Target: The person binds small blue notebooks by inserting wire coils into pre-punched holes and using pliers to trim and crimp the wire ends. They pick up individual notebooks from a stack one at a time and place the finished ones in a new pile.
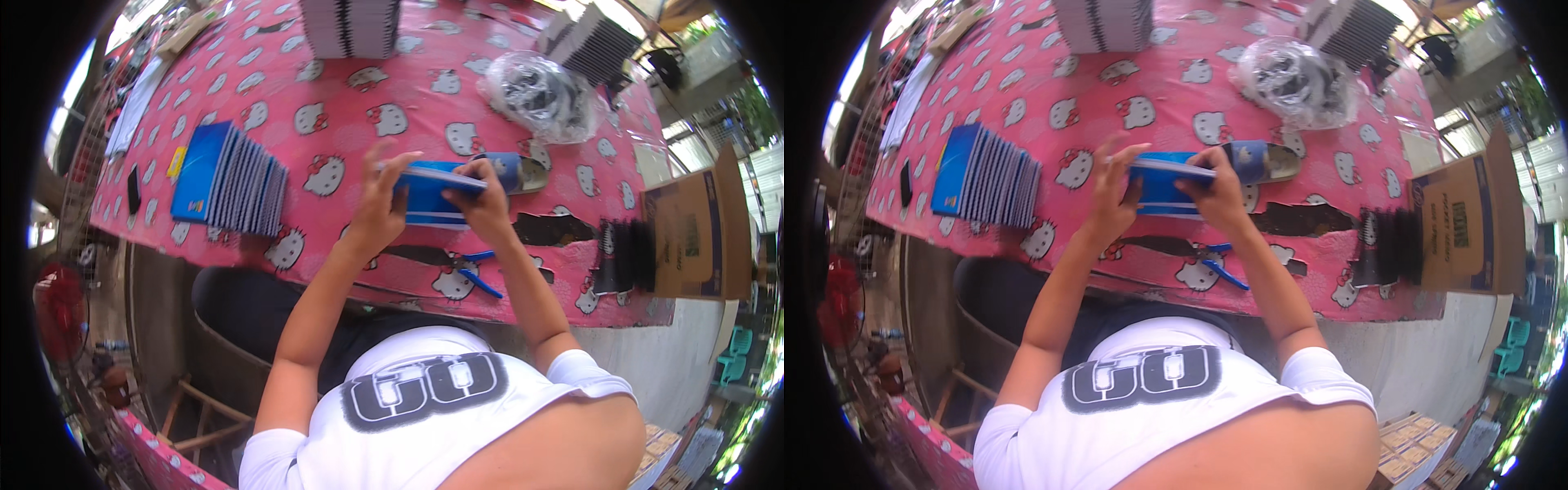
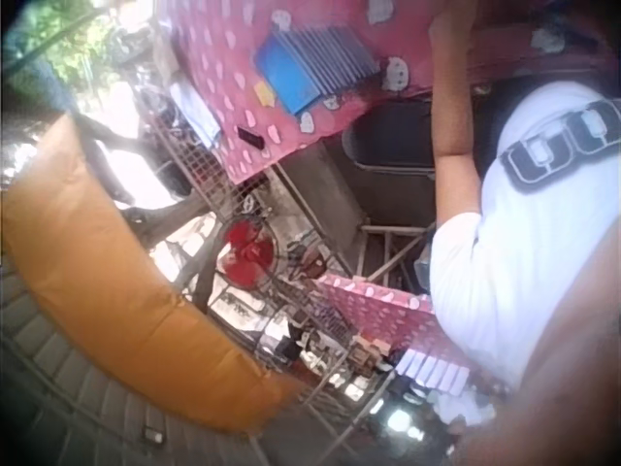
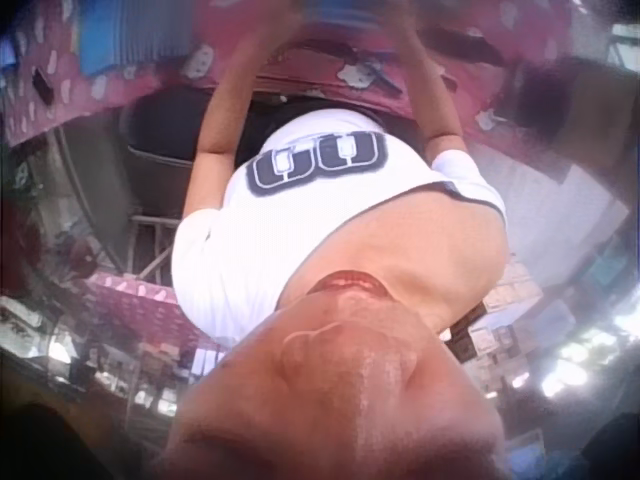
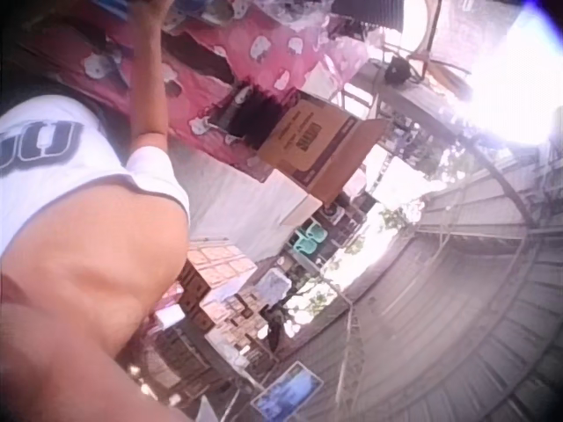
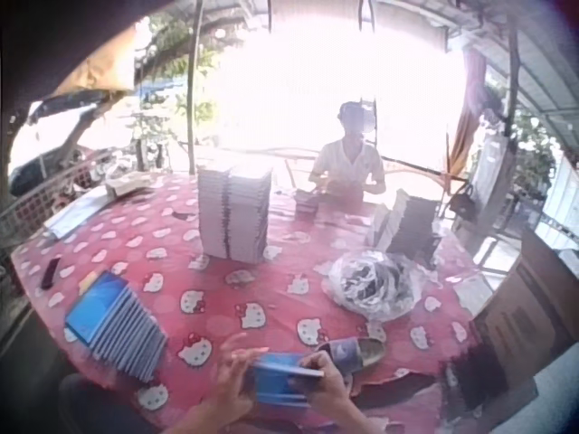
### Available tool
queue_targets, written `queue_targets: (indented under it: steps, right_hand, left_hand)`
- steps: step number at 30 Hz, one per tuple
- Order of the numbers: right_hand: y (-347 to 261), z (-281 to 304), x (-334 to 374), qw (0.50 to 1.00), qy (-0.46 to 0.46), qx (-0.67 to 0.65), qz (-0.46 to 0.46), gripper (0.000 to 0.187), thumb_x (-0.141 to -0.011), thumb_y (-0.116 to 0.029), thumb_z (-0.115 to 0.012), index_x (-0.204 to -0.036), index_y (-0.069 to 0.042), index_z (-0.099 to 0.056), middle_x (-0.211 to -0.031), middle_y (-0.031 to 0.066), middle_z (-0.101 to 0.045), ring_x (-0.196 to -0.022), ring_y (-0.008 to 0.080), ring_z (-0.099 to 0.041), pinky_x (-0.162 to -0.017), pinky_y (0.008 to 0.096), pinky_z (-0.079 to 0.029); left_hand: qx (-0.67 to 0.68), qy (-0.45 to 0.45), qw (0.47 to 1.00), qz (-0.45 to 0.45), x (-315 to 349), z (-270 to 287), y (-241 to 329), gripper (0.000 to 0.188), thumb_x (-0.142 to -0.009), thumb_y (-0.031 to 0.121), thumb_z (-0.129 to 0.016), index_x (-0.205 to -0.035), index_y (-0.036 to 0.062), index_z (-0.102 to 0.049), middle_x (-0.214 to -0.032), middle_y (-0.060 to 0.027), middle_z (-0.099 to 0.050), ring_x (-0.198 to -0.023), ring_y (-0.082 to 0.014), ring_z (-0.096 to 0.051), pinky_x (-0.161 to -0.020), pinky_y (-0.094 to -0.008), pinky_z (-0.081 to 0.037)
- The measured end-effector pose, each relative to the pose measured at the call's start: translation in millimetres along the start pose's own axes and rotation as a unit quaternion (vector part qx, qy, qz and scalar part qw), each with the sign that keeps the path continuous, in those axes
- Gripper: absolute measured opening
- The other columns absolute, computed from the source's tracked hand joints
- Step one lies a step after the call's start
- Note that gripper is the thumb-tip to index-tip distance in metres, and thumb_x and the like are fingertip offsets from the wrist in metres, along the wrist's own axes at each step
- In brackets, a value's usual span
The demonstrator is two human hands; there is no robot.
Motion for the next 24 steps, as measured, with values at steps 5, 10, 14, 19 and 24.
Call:
queue_targets:
  steps: [5, 10, 14, 19, 24]
  right_hand:
    - [10, -1, 0, 0.988, 0.009, 0.130, 0.087, 0.041, -0.068, 0.003, -0.076, -0.100, -0.003, -0.051, -0.091, 0.0111, -0.059, -0.087, 0.0252, -0.058, -0.080, 0.0345, -0.047]
    - [23, 166, 32, 0.844, 0.227, 0.482, 0.064, 0.043, -0.062, -0.022, -0.085, -0.095, -0.002, -0.066, -0.096, 0.0177, -0.063, -0.095, 0.0359, -0.058, -0.082, 0.0434, -0.047]
    - [66, 287, 97, 0.665, 0.290, 0.645, -0.239, 0.031, -0.075, -0.029, -0.078, -0.093, -0.006, -0.066, -0.093, 0.0153, -0.063, -0.092, 0.0346, -0.063, -0.078, 0.0451, -0.051]
    - [55, 302, 95, 0.693, 0.309, 0.615, -0.217, 0.021, -0.075, -0.012, -0.074, -0.093, -0.006, -0.065, -0.097, 0.0155, -0.061, -0.091, 0.0359, -0.063, -0.078, 0.0443, -0.051]
    - [-4, 192, 43, 0.839, 0.167, 0.511, 0.084, 0.031, -0.075, 0.007, -0.063, -0.103, -0.006, -0.070, -0.092, 0.0129, -0.064, -0.086, 0.0300, -0.064, -0.078, 0.0392, -0.051]
  left_hand:
    - [-0.232, 0.041, 0.969, -0.074, -16, -21, 39, 0.029, -0.082, 0.015, -0.069, -0.110, 0.0209, -0.068, -0.113, -0.0044, -0.061, -0.105, -0.0230, -0.056, -0.100, -0.0627, -0.021]
    - [-0.178, -0.002, 0.983, -0.036, -29, -20, 43, 0.012, -0.076, 0.020, -0.076, -0.088, 0.0193, -0.076, -0.085, 0.0055, -0.069, -0.081, -0.0134, -0.057, -0.103, -0.0504, -0.019]
    - [-0.190, -0.019, 0.981, -0.018, -25, -18, 45, 0.020, -0.078, 0.023, -0.075, -0.098, 0.0209, -0.075, -0.090, 0.0061, -0.068, -0.085, -0.0134, -0.057, -0.103, -0.0507, -0.019]
    - [-0.184, 0.035, 0.982, -0.006, -30, -17, 47, 0.029, -0.080, 0.029, -0.074, -0.107, 0.0190, -0.071, -0.095, 0.0050, -0.068, -0.090, -0.0139, -0.057, -0.103, -0.0521, -0.018]
    - [-0.142, 0.042, 0.989, -0.014, -22, -21, 34, 0.018, -0.077, 0.026, -0.077, -0.091, 0.0154, -0.075, -0.088, 0.0028, -0.068, -0.088, -0.0155, -0.058, -0.098, -0.0470, -0.022]
Point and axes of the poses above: each hand's wrist, its own x-axis away from the middle knuckle, its own z-axis out of the back of the hand, y = z × x, the point moved 2 cm from there along -x, towards the middle knuckle
